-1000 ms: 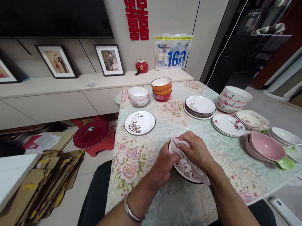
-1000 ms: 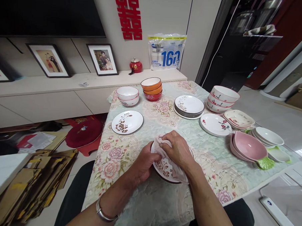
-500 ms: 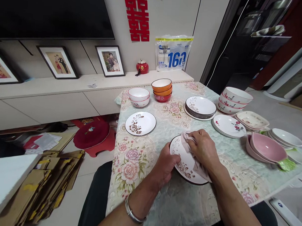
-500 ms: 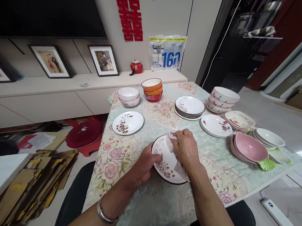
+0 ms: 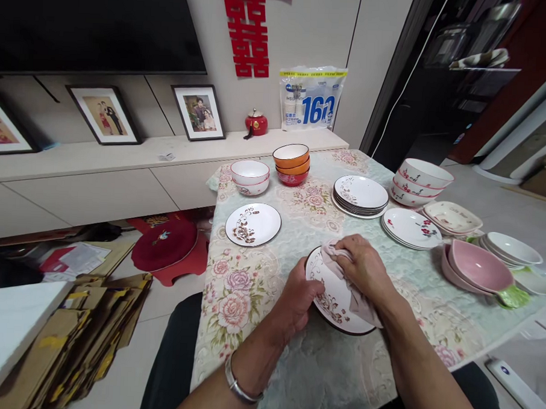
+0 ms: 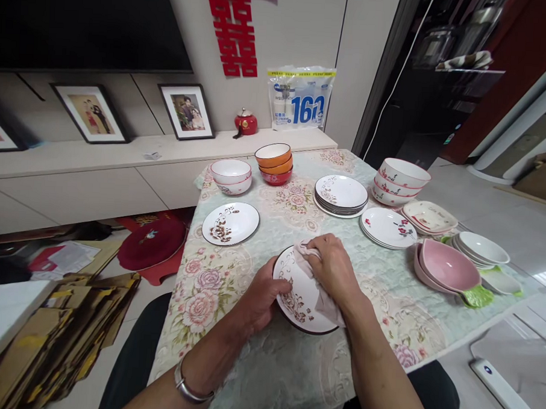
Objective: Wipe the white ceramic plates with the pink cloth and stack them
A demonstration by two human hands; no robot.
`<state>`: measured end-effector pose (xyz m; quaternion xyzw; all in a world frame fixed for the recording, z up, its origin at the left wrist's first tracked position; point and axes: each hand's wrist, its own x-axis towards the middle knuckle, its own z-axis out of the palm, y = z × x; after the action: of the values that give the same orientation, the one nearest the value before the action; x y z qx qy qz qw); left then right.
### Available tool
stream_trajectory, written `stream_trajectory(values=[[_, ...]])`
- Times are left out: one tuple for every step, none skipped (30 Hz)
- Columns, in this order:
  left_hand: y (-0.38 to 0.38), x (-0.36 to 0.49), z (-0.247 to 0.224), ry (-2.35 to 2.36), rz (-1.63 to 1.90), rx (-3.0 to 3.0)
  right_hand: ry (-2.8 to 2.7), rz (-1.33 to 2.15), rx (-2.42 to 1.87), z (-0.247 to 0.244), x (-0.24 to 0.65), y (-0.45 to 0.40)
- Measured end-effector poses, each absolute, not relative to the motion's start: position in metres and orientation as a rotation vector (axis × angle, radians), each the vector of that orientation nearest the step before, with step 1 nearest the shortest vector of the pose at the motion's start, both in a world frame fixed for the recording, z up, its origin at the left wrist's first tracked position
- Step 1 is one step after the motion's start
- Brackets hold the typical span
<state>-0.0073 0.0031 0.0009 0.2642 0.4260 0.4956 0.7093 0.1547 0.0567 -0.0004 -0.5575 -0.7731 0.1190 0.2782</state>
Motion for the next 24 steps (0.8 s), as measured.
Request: stream_trajectory(values=[[0.003,-0.007,0.001,0.938,1.098,0.584,-2.067,0.382,-1.501,0.001,0.157,0.057],[0.002,-0.007,0.002,0.931,1.094,0.581,-2.052,0.431,-1.515,0.002,0.159,0.057],[0.002,-0.006,0.002,0.923,1.094,0.575,-2.029,0.457,-1.542,0.002,0.160,0.057],[0.002,-0.006,0.003,0.915,1.098,0.567,-2.001,0.458,-1.580,0.003,0.161,0.057],[0.001,-0.005,0.003,0.907,1.110,0.553,-1.977,0.448,-1.619,0.003,0.161,0.057],[0.001,-0.005,0.004,0.899,1.128,0.535,-1.959,0.438,-1.653,0.003,0.161,0.057],[0.001,-0.004,0.005,0.889,1.150,0.516,-1.947,0.423,-1.682,0.002,0.161,0.058],[0.001,-0.004,0.006,0.877,1.171,0.500,-1.943,0.392,-1.705,0.002,0.161,0.058],[0.001,-0.004,0.006,0.866,1.187,0.489,-1.946,0.342,-1.724,0.001,0.161,0.058],[0.001,-0.004,0.007,0.855,1.197,0.485,-1.952,0.271,-1.739,0.000,0.161,0.058],[0.001,-0.004,0.007,0.846,1.199,0.485,-1.956,0.189,-1.748,0.000,0.161,0.058],[0.001,-0.004,0.008,0.841,1.193,0.489,-1.955,0.108,-1.751,0.000,0.160,0.057],[0.002,-0.004,0.008,0.837,1.183,0.497,-1.950,0.050,-1.744,0.000,0.159,0.056],[0.002,-0.004,0.008,0.833,1.170,0.508,-1.946,0.035,-1.724,0.001,0.156,0.055],[0.001,-0.005,0.008,0.826,1.155,0.522,-1.951,0.067,-1.688,0.002,0.153,0.054],[0.001,-0.005,0.007,0.816,1.139,0.538,-1.970,0.134,-1.631,0.003,0.149,0.052],[0.001,-0.005,0.007,0.805,1.125,0.553,-2.003,0.222,-1.556,0.004,0.144,0.050],[0.000,-0.005,0.006,0.798,1.114,0.564,-2.043,0.314,-1.466,0.006,0.139,0.048],[0.000,-0.005,0.005,0.799,1.109,0.571,-2.083,0.406,-1.365,0.008,0.134,0.046],[-0.001,-0.005,0.004,0.807,1.108,0.577,-2.114,0.487,-1.263,0.010,0.129,0.044],[-0.001,-0.004,0.003,0.819,1.110,0.582,-2.134,0.555,-1.172,0.011,0.125,0.043],[-0.001,-0.004,0.003,0.829,1.113,0.587,-2.148,0.608,-1.099,0.012,0.123,0.042],[-0.001,-0.004,0.002,0.839,1.117,0.591,-2.156,0.639,-1.057,0.013,0.121,0.041],[-0.001,-0.004,0.002,0.843,1.118,0.593,-2.157,0.644,-1.056,0.012,0.121,0.042]])
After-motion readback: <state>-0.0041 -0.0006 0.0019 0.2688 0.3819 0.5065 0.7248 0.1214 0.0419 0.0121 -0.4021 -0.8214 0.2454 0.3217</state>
